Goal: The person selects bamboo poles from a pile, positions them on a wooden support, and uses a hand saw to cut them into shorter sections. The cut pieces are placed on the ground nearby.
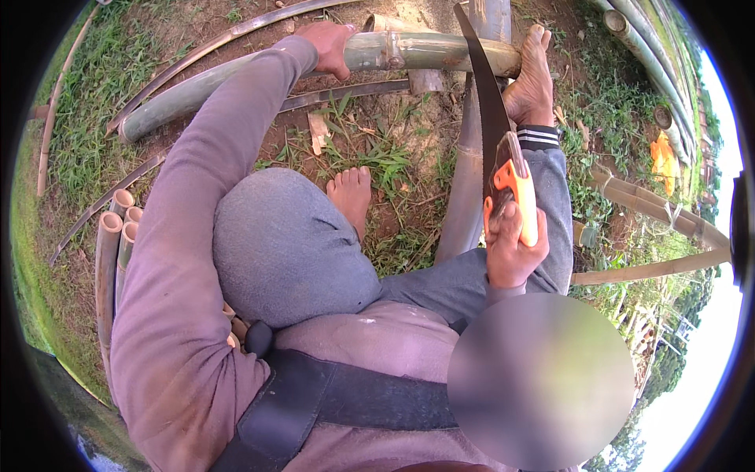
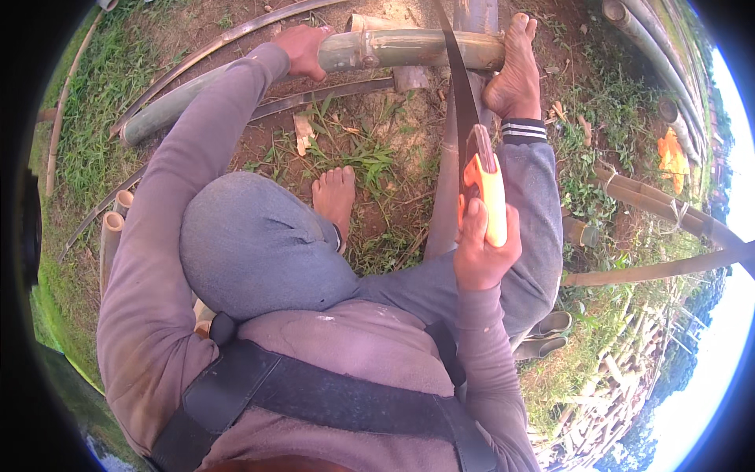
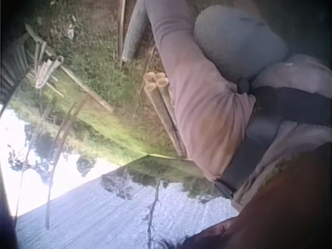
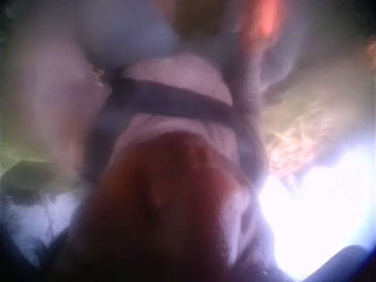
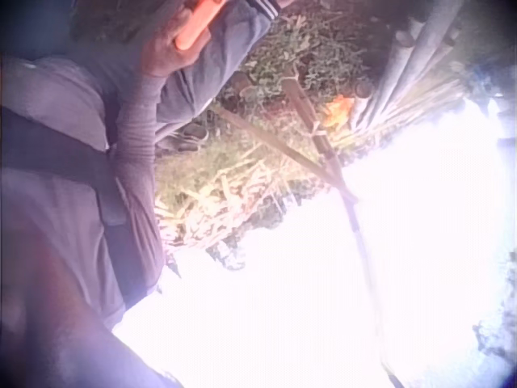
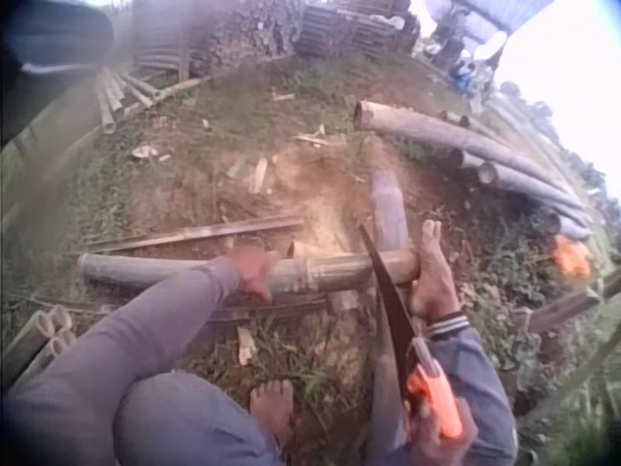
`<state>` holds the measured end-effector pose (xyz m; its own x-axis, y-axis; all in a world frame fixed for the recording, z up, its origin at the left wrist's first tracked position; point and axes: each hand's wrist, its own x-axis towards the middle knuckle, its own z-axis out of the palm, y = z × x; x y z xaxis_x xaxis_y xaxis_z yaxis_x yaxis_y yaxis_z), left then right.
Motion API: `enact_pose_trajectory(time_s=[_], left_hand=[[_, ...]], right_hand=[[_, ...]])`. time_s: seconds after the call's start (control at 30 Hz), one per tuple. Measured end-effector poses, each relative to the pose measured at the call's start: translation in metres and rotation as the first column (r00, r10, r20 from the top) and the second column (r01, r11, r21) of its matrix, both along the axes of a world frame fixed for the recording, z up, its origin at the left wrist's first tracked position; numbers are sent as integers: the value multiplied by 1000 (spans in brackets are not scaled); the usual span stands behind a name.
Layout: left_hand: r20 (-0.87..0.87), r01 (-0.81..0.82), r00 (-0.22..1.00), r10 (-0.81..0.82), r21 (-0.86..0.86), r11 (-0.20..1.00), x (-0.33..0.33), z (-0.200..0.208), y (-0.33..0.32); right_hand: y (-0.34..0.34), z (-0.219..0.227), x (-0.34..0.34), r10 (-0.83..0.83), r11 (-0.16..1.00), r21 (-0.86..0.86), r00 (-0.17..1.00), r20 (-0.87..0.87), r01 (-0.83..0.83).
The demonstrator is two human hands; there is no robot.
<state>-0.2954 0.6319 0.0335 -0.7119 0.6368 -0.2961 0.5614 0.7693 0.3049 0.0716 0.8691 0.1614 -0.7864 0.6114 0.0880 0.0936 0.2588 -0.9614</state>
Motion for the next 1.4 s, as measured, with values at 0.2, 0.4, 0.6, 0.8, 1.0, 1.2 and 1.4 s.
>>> enact_pose_trajectory(time_s=[0.2,0.4,0.6,0.8,1.0,1.2,1.4], left_hand=[[-57,43,998,-37,96,994,1,-7,7],[-10,14,1000,-14,9,1000,3,2,2],[47,29,998,-31,31,999,1,7,6],[-33,31,999,-28,83,996,6,6,-2],[108,53,992,-62,81,995,-5,4,9],[373,97,917,-141,134,986,-26,3,4],[195,15,980,-42,141,990,-18,-5,4]], right_hand=[[11,-14,-70,-30,995,95,997,75,23],[13,-2,-36,11,996,83,998,64,-16],[14,-13,-37,-70,996,69,991,115,62],[17,-27,-128,42,998,36,997,60,-44],[43,-66,-113,49,988,147,995,-83,-37],[26,-57,-122,16,997,-65,983,-181,-28],[24,-17,-165,5,972,234,998,-65,10]])
